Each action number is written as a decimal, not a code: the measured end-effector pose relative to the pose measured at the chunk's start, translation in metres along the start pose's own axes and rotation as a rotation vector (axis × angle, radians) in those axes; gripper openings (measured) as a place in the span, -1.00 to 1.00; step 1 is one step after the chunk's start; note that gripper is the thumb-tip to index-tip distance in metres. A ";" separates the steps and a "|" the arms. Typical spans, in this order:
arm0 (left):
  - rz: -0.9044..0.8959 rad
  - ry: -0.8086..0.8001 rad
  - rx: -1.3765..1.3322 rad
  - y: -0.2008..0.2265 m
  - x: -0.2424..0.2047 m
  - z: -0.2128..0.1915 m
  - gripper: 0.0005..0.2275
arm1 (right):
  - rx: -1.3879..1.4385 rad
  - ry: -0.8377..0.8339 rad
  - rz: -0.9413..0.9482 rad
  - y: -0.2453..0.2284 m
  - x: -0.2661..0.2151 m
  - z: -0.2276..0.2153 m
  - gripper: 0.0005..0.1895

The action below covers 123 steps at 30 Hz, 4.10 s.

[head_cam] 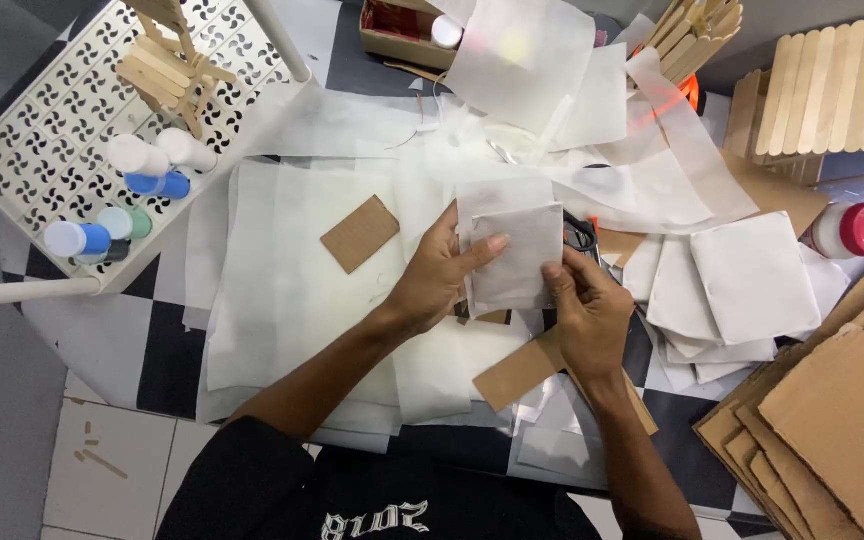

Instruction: Wrapping small cardboard pieces in thin white foam sheets and securing them with a stapler.

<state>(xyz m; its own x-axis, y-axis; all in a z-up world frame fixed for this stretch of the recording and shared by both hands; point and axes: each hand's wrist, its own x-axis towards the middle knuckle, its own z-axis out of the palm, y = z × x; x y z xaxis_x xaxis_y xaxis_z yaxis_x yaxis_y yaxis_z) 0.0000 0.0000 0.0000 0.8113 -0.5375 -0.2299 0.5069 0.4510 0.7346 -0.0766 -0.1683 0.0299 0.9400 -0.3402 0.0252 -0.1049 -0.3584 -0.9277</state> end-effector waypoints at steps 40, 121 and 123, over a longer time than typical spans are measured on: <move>-0.187 0.050 0.264 0.028 -0.004 0.004 -0.61 | 0.131 -0.041 0.213 0.002 0.013 -0.018 -0.72; -0.112 0.318 0.716 0.124 0.042 -0.030 -0.88 | 0.856 0.827 -0.166 0.036 0.040 -0.147 -0.95; -0.067 0.454 1.079 0.113 0.049 -0.031 -0.62 | 1.147 0.797 -0.102 0.021 0.038 -0.147 -0.28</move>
<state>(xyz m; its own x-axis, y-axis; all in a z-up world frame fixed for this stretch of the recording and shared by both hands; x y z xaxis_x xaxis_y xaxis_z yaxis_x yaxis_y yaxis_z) 0.1059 0.0467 0.0523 0.9325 -0.1348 -0.3352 0.2201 -0.5237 0.8230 -0.0911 -0.3166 0.0666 0.4519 -0.8908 -0.0469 0.6362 0.3586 -0.6831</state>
